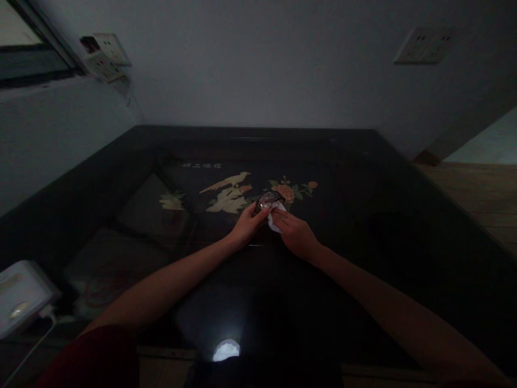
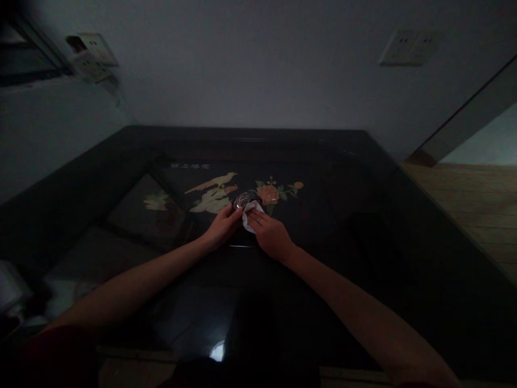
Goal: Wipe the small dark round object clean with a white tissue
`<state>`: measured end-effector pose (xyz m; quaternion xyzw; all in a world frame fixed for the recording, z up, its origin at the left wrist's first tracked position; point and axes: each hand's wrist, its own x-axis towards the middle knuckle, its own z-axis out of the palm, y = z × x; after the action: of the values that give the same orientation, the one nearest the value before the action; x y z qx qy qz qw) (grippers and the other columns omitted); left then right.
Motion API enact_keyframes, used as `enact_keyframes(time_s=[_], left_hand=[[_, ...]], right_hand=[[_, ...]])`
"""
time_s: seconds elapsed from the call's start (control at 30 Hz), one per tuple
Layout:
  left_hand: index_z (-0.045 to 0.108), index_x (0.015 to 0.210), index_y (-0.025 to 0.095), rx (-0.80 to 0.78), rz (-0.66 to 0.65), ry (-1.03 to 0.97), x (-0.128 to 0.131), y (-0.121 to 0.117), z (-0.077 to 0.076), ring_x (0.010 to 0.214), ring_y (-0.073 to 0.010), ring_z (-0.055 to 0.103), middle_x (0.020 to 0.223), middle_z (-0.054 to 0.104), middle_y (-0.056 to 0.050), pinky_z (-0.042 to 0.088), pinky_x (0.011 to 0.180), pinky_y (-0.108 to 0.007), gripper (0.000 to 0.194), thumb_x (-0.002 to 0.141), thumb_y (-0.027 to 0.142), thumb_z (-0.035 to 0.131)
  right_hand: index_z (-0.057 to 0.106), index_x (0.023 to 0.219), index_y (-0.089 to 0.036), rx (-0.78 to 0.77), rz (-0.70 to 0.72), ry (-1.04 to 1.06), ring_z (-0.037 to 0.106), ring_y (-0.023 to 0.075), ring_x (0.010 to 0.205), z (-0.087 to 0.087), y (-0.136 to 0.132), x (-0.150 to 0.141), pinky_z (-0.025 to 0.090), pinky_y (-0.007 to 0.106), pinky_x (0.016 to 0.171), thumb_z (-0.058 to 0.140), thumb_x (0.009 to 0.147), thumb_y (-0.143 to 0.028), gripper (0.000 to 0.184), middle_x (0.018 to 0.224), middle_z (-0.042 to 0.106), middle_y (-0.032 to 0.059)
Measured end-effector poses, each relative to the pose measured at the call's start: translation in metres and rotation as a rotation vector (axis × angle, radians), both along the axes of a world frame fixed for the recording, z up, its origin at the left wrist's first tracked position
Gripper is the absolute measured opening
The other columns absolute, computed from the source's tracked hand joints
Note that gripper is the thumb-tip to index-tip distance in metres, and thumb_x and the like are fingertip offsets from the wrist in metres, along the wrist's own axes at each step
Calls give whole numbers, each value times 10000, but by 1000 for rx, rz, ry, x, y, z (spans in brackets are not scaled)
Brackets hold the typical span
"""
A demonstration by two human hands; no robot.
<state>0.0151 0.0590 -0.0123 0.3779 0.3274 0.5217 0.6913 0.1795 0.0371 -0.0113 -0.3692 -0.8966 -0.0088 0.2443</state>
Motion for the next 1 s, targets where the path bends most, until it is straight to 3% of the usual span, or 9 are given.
enact_keyframes(time_s=[0.2,0.33,0.53,0.73,0.83,1.0], left_hand=[[656,990,154,40,-23,68,-4,2,-3,865,-182,618,949,693,-47,453,819,-287,455,641,411,795],[648,992,158,64,-7,100,-6,3,-7,835,-171,610,912,686,-34,456,813,-287,440,661,413,785],[650,1013,159,54,2,91,-4,2,-7,911,-191,616,998,689,-55,446,845,-289,446,669,413,778],[658,1027,161,31,-6,21,1,1,-3,876,-164,609,990,685,-49,444,811,-268,474,643,399,800],[662,1020,170,10,10,-22,2,1,0,895,-158,602,1025,679,-45,444,824,-271,482,626,405,808],[648,1049,177,-5,7,-5,2,0,2,911,-158,595,1053,675,-44,444,805,-261,478,649,395,794]], right_hand=[[559,1283,-145,-277,134,268,599,227,1170,0,1,4,504,384,970,404,899,-119,415,1249,642,128],[512,1328,-154,-382,160,320,619,224,1136,2,0,4,525,367,926,410,931,-166,410,1273,627,124],[576,1239,-56,-124,142,99,563,251,1215,0,6,8,478,393,1002,442,863,-93,401,1284,605,189],[553,1281,-111,164,32,-172,501,260,1277,11,9,11,327,543,1094,375,909,-50,417,1303,601,152],[503,1331,-121,198,-30,-205,443,270,1325,12,6,9,283,598,1096,357,938,-72,422,1370,541,152],[510,1327,-101,166,-63,-184,438,293,1326,9,4,3,311,605,1080,362,929,-70,426,1362,542,172]])
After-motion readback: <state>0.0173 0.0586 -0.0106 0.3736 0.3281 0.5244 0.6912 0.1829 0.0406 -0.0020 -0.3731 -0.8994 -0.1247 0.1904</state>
